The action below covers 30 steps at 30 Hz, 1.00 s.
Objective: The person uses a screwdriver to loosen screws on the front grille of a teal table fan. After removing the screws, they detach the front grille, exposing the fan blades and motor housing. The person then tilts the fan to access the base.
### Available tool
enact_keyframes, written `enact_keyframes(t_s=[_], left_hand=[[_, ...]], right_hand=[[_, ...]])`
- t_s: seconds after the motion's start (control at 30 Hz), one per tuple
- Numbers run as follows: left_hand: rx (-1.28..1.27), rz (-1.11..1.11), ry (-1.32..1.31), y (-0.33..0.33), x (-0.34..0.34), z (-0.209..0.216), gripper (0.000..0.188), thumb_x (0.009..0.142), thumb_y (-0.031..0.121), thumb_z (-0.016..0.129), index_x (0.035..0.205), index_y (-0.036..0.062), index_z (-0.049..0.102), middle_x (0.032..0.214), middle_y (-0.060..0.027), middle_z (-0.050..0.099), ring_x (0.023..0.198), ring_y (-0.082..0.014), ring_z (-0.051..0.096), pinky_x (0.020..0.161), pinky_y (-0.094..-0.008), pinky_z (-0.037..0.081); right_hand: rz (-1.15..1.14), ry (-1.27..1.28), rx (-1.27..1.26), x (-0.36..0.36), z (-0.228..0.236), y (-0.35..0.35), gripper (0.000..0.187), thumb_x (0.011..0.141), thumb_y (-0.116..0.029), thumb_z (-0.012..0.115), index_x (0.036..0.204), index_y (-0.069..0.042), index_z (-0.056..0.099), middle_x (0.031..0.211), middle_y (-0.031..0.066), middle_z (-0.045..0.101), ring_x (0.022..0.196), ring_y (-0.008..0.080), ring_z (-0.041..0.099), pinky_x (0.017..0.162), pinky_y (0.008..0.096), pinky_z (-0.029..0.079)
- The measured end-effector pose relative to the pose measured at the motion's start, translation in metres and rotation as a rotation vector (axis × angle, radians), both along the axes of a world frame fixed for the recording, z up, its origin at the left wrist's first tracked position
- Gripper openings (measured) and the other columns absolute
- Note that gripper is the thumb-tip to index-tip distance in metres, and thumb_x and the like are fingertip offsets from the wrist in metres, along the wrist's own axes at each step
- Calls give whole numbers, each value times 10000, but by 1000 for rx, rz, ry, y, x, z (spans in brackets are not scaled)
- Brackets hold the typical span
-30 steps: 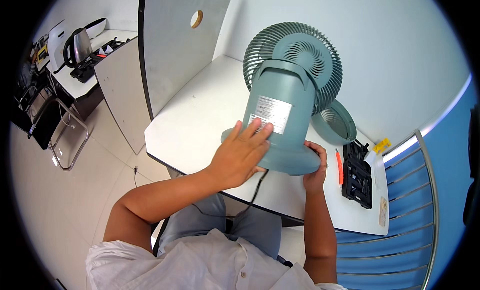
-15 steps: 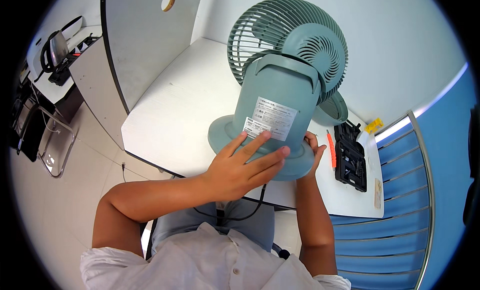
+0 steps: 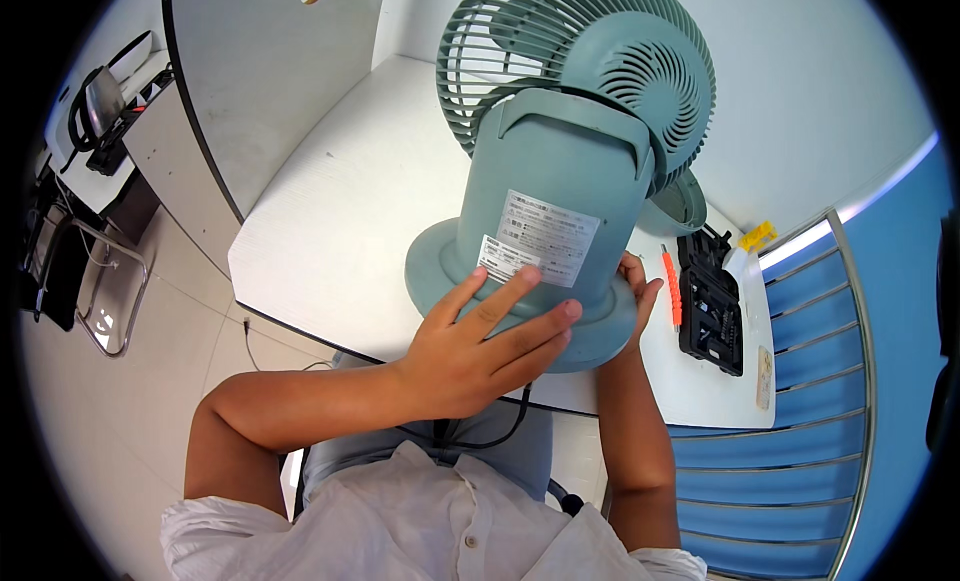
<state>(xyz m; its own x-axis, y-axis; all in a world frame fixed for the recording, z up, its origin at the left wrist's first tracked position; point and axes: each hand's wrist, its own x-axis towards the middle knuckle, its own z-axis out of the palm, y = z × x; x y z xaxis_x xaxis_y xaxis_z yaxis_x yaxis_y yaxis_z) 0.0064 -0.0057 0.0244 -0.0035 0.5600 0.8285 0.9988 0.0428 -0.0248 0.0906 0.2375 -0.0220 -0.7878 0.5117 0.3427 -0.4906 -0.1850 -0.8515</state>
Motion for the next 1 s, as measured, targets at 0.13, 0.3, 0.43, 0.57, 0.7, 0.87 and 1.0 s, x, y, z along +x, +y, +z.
enact_keyframes(t_s=[0.13,0.3,0.43,0.57,0.7,0.87,1.0], left_hand=[[6,14,4,0,2,-2,320,787,273,615,1084,159,650,1370,-1,533,1282,-343,470,1008,-520,365],[20,15,-3,1,4,-2,304,791,258,625,1077,158,656,1365,-1,537,1260,-344,493,998,-514,383],[10,12,-9,2,4,-3,311,783,243,638,1081,156,657,1366,-5,534,1257,-346,497,990,-515,391],[-1,2,-12,1,4,-1,322,778,245,644,1087,154,657,1374,-14,526,1259,-352,494,989,-519,391],[-1,1,-4,2,4,-2,326,780,251,638,1089,149,657,1379,-20,521,1259,-354,494,989,-523,390],[-23,7,0,1,4,2,354,759,259,635,1093,143,654,1375,-26,523,1259,-356,493,994,-526,381],[-38,10,-8,-1,5,6,378,735,262,637,1093,141,652,1375,-34,522,1277,-354,474,1000,-523,370]], right_hand=[[-24,-6,26,0,1,0,764,955,-648,154,1167,11,477,1208,149,507,1158,256,473,1029,422,375],[-19,-2,-3,0,1,0,763,953,-652,167,1167,11,478,1200,148,510,1151,253,472,1023,421,378],[-15,-7,24,0,3,1,763,951,-656,179,1168,12,479,1192,150,515,1142,253,481,1019,422,382],[-12,-6,29,1,5,1,756,954,-647,188,1166,16,483,1188,151,525,1137,254,489,1016,423,387],[-4,4,35,1,5,2,754,956,-642,196,1167,22,485,1187,155,529,1139,257,491,1018,423,385],[-32,-19,41,0,8,-1,750,958,-636,196,1166,23,486,1184,161,529,1138,260,491,1020,419,380],[-29,-17,38,0,6,3,743,961,-630,186,1160,21,486,1176,162,529,1128,259,492,1014,417,383]])
